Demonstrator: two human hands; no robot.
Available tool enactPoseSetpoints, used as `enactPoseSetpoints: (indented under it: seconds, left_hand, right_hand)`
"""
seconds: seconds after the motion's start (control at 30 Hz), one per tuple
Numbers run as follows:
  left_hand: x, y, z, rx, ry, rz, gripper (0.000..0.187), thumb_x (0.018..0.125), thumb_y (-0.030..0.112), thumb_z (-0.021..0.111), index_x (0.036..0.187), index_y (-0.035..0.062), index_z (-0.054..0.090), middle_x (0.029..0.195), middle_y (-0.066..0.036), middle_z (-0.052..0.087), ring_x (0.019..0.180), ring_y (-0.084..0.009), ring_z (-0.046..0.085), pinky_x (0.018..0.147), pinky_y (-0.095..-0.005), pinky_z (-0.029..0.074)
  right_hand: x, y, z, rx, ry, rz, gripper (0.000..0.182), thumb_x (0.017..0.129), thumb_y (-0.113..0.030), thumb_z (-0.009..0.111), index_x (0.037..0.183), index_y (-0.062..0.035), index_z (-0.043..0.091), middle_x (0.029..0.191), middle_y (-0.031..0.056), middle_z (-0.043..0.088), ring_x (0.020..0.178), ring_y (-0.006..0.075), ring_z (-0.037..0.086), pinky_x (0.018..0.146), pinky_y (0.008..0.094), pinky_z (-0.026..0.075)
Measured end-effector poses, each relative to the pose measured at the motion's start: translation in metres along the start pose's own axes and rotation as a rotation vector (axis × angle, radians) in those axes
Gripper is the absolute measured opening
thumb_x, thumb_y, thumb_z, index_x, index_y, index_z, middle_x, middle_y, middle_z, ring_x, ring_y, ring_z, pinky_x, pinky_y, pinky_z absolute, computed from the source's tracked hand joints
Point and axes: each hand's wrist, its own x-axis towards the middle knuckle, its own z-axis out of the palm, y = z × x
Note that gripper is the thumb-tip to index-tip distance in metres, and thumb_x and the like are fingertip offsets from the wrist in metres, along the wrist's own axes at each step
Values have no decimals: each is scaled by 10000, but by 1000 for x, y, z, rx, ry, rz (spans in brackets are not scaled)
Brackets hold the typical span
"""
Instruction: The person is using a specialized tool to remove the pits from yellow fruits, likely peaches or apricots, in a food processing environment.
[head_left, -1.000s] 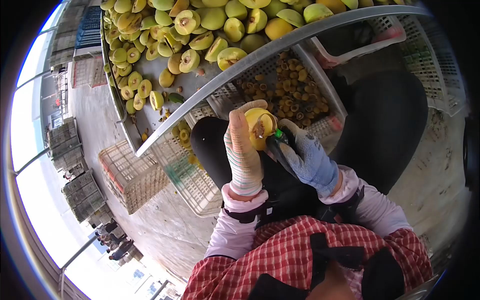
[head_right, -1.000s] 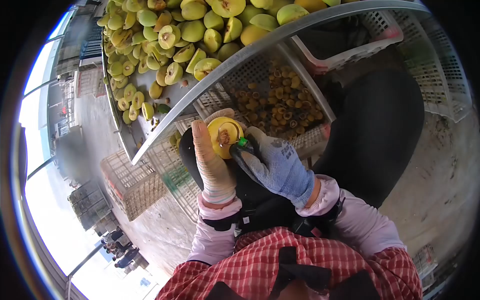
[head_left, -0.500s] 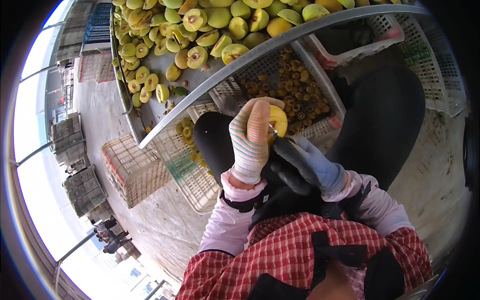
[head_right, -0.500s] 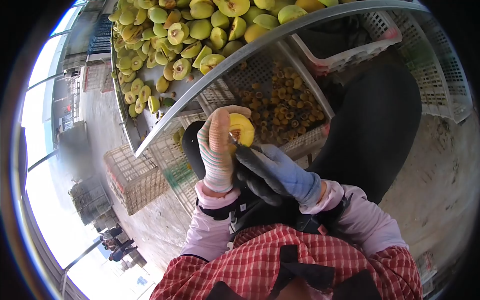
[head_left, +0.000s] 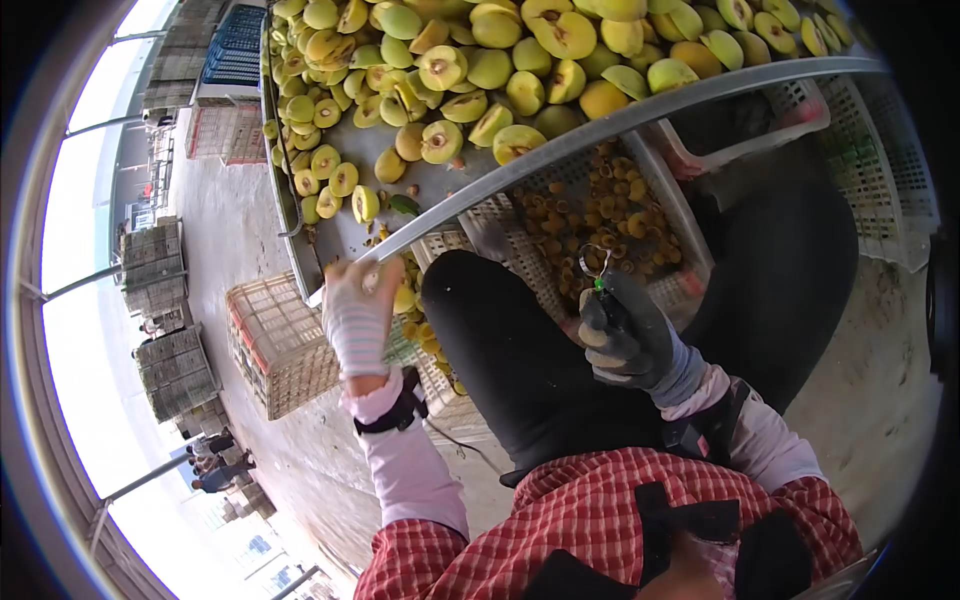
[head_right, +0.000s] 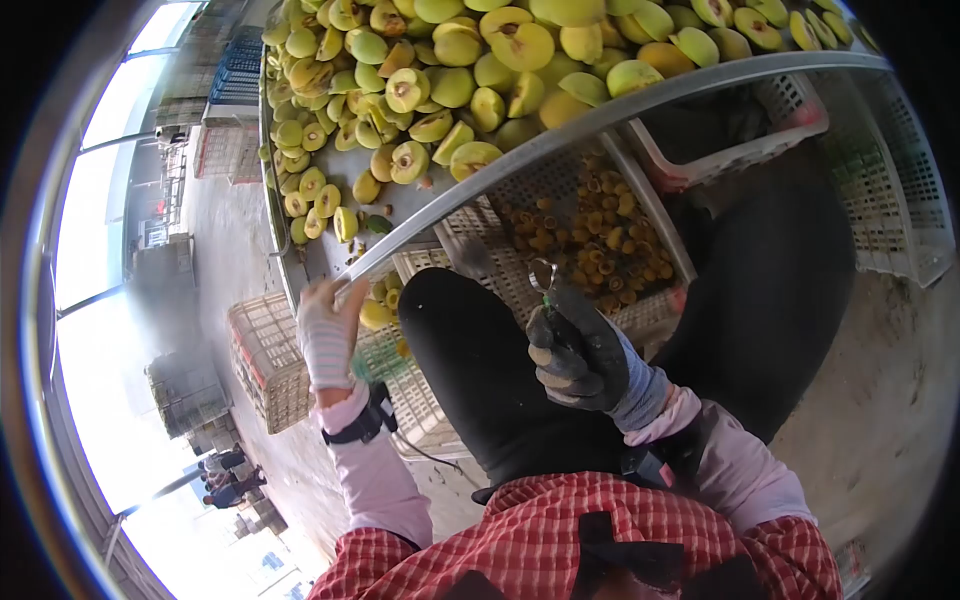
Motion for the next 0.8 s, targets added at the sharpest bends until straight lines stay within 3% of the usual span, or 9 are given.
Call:
enactPoseSetpoints:
  seconds: [0.07, 0.13, 0.23, 0.37, 0.4, 0.5, 0.63, 0.7, 0.8]
  left_hand:
    - [41, 29, 1, -313, 81, -47, 351, 854, 362, 634, 1011, 53, 688, 846, -141, 648, 759, -237, 614, 739, -339, 485]
    - [82, 70, 7, -628, -169, -375, 446, 816, 431, 622, 1021, 39, 674, 932, -175, 672, 864, -311, 635, 786, -366, 471]
    - [127, 73, 93, -475, -167, -211, 613, 755, 421, 668, 1195, 13, 543, 1025, -221, 655, 935, -364, 631, 831, -366, 478]
    - [122, 84, 76, -967, -453, -258, 431, 733, 224, 749, 1038, 5, 538, 829, -111, 623, 694, -191, 588, 636, -310, 487]
    - [109, 92, 67, -870, -398, -231, 375, 732, 146, 758, 989, 7, 523, 790, -53, 566, 665, -114, 519, 599, -271, 459]
    - [66, 100, 41, -951, 35, -173, 355, 766, 94, 724, 1024, 1, 498, 872, -69, 566, 755, -126, 565, 659, -265, 486]
    - [7, 141, 14, -1458, 31, -181, 445, 839, 81, 643, 1246, -3, 485, 1022, -53, 573, 905, -143, 586, 777, -225, 466]
    - [-15, 152, 11, -1544, -131, -107, 411, 880, 208, 608, 1226, -1, 532, 1010, -56, 582, 897, -136, 585, 783, -231, 464]
    - [-25, 161, 16, -1656, -456, -248, 543, 935, 480, 493, 1230, 25, 522, 1030, -51, 580, 908, -131, 561, 831, -257, 453]
  right_hand:
    - [10, 1, -3, -125, 64, -41, 499, 988, -494, 363, 885, -59, 585, 547, 11, 479, 349, 78, 374, 306, 212, 302]
    - [13, 1, -4, -229, 172, -63, 481, 981, -497, 385, 889, -67, 580, 535, 9, 475, 341, 81, 374, 303, 215, 300]
    - [10, -2, 2, -355, 386, -104, 444, 973, -485, 420, 898, -74, 570, 519, 6, 466, 328, 89, 375, 300, 222, 297]
    - [9, -8, 20, -600, 563, -267, 366, 970, -416, 461, 932, -64, 555, 557, 5, 491, 355, 96, 414, 310, 228, 316]
    - [12, -10, 27, -675, 580, -311, 342, 970, -391, 471, 947, -60, 552, 584, 6, 510, 373, 96, 437, 317, 228, 326]
    - [20, -5, 35, -823, 639, -444, 287, 953, -307, 519, 1047, -37, 550, 706, 17, 561, 472, 91, 516, 350, 225, 365]
    - [23, 5, 35, -1039, 511, -606, 342, 951, -152, 528, 1248, 5, 464, 881, 64, 618, 640, 64, 572, 532, 184, 450]
    - [19, 2, 25, -1389, 467, -683, 409, 940, -141, 523, 1297, 30, 423, 1037, 123, 612, 878, 173, 596, 738, 272, 483]
    - [23, 9, 23, -1454, 359, -865, 316, 919, -172, 532, 1166, 23, 509, 910, 200, 638, 827, 378, 633, 701, 388, 487]
